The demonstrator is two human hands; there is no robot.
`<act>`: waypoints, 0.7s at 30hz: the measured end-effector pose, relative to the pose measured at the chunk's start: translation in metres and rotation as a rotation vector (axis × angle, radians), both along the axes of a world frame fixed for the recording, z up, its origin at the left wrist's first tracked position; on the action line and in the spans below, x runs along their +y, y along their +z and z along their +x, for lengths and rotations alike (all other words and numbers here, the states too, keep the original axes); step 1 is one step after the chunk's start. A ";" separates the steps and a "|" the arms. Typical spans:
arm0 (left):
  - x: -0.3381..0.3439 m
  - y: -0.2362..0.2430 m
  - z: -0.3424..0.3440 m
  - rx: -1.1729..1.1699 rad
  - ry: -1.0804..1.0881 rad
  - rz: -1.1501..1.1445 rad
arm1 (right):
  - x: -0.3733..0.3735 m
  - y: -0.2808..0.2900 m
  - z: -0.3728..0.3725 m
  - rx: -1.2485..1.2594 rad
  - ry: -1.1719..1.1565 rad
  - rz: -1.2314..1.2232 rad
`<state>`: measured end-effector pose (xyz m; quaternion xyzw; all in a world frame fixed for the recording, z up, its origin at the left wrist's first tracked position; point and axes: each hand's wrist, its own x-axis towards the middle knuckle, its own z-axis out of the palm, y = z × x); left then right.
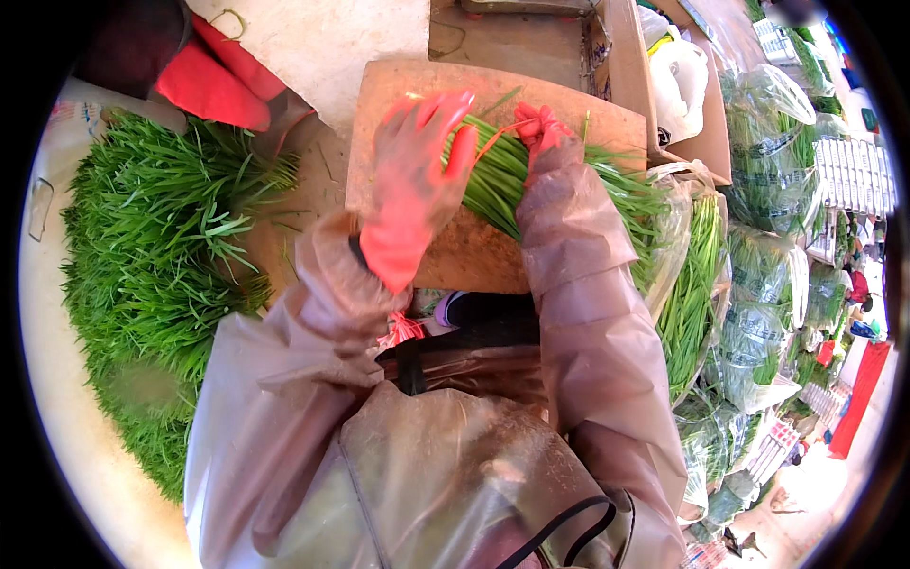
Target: The person gathers bundles of green onions by hand, secures them with red string by wrapping it several times, and places the finished bundles into a large plastic bag.
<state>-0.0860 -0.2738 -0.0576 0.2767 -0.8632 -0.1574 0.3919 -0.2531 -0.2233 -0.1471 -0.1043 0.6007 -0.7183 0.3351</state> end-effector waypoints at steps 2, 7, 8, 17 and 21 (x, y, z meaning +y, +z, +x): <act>0.022 -0.026 0.018 0.119 -0.048 0.194 | -0.013 -0.003 -0.011 -0.262 -0.205 -0.059; 0.064 -0.078 0.011 0.304 0.120 0.635 | -0.020 -0.014 -0.028 -0.230 -0.257 0.077; 0.066 -0.077 0.004 0.313 0.164 0.673 | -0.019 -0.011 -0.026 -0.180 -0.231 0.091; 0.072 -0.097 -0.022 0.288 0.250 0.562 | -0.009 0.016 0.003 -0.053 -0.236 0.052; 0.065 -0.088 -0.021 0.157 0.222 0.538 | -0.007 0.004 0.000 -0.038 -0.245 -0.012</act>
